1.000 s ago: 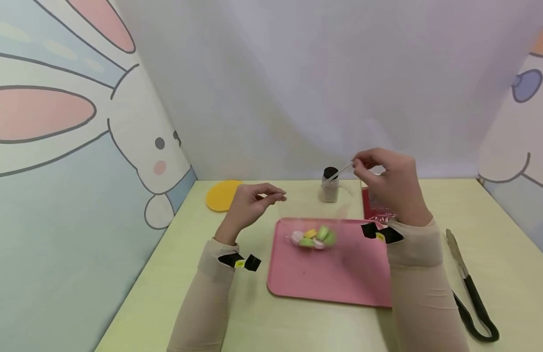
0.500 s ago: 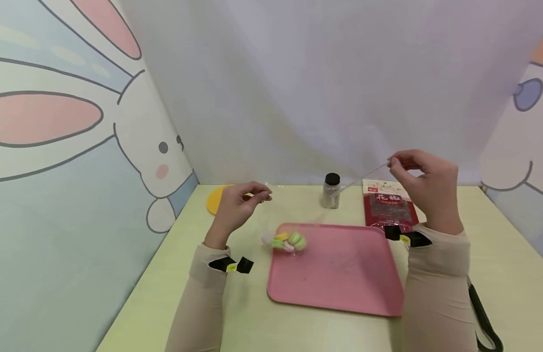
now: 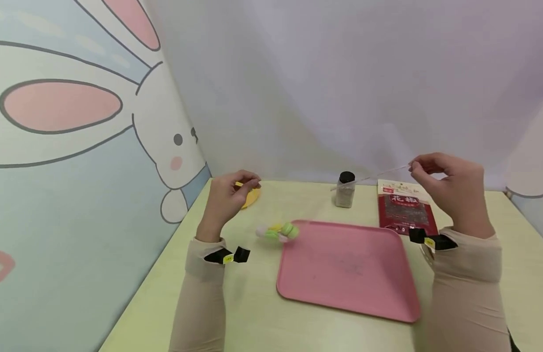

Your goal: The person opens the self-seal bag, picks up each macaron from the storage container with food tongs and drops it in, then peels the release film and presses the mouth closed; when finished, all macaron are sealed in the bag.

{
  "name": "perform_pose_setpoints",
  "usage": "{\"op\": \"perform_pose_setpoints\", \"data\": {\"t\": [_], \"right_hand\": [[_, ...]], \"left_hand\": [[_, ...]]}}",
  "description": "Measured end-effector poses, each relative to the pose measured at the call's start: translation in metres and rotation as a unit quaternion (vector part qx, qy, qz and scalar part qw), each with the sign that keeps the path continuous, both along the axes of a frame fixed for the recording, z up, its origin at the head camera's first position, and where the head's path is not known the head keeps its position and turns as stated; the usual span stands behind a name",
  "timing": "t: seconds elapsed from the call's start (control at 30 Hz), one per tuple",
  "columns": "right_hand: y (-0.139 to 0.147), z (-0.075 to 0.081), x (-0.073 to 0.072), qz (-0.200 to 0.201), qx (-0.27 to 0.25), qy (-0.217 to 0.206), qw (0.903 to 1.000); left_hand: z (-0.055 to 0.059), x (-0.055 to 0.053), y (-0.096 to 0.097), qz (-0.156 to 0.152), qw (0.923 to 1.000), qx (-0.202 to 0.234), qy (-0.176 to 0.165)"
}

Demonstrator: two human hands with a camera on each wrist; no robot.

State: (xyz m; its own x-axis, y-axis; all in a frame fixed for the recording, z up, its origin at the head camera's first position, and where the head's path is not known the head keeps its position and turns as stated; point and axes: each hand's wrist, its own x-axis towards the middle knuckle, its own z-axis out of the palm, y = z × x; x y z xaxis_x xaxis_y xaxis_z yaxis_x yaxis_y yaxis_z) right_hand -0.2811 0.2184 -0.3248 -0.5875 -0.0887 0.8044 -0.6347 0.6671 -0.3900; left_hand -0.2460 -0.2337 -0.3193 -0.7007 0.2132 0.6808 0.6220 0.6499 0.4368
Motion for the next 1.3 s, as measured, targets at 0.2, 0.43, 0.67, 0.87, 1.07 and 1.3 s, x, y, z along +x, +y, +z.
{"op": "perform_pose_setpoints", "data": {"t": [0.2, 0.43, 0.67, 0.87, 1.07, 1.3], "right_hand": [[0.009, -0.025, -0.019, 0.069, 0.093, -0.102, 0.9880], [0.002, -0.044, -0.038, 0.103, 0.148, -0.197, 0.9636], [0.001, -0.049, -0.040, 0.121, 0.169, -0.228, 0.9511], [-0.002, -0.063, -0.046, 0.152, 0.224, -0.368, 0.8896], [-0.012, -0.073, -0.049, 0.194, 0.228, -0.446, 0.8437], [-0.016, -0.066, -0.047, 0.134, 0.285, -0.287, 0.9043]], "left_hand": [[0.007, 0.003, -0.011, 0.036, 0.9991, -0.021, 0.005], [0.011, 0.003, -0.017, 0.053, 0.9979, -0.035, -0.014], [0.013, 0.009, -0.027, 0.088, 0.9955, -0.027, -0.024], [0.013, 0.011, -0.029, 0.088, 0.9957, -0.027, -0.002], [0.013, 0.010, -0.025, 0.072, 0.9970, -0.029, -0.002], [0.018, 0.016, -0.018, 0.046, 0.9987, -0.010, 0.021]]}}
